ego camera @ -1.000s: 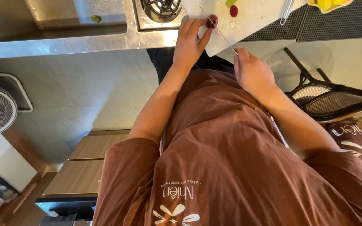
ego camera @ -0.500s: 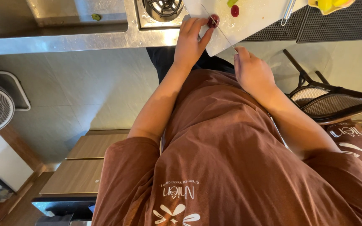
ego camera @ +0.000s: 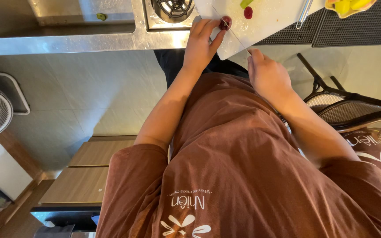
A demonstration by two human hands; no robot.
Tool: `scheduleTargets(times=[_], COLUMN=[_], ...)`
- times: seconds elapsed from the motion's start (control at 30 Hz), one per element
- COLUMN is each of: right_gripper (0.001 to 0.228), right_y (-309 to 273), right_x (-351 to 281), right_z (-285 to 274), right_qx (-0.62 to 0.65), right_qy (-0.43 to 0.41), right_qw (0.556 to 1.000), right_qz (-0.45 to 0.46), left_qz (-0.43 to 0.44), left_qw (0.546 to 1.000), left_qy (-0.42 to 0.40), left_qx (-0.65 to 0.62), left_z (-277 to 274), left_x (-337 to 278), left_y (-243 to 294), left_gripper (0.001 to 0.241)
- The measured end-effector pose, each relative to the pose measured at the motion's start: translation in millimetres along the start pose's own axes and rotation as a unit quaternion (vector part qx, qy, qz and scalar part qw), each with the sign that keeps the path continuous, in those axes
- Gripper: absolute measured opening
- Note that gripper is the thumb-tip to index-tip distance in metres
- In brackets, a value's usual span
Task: Preparing and pitting grapes using specialized tools at a prep counter.
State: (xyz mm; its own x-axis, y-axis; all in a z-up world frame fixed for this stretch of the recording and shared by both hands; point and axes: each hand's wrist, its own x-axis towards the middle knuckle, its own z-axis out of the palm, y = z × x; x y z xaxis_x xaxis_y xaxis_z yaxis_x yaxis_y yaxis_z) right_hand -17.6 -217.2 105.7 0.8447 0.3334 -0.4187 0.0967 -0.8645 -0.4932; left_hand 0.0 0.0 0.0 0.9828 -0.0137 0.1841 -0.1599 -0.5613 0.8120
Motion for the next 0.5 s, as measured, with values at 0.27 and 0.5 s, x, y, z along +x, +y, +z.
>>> scheduleTargets(times=[0.27,0.5], right_gripper=[0.025,0.022], right_y=[-1,18], right_x=[12,33], right_z=[-1,35], right_qx=[-0.006,-0.001], right_qy=[-0.023,-0.020], right_qw=[1.000,1.000], right_qz=[-0.005,-0.013], left_qz=[-0.023,0.004], left_qw=[1.000,1.000], left_qy=[-0.011,0.013], left_qx=[-0.012,0.009], left_z=[2,6], left_x=[-1,-1], left_y=[-1,1], left_gripper=[0.028,0.029])
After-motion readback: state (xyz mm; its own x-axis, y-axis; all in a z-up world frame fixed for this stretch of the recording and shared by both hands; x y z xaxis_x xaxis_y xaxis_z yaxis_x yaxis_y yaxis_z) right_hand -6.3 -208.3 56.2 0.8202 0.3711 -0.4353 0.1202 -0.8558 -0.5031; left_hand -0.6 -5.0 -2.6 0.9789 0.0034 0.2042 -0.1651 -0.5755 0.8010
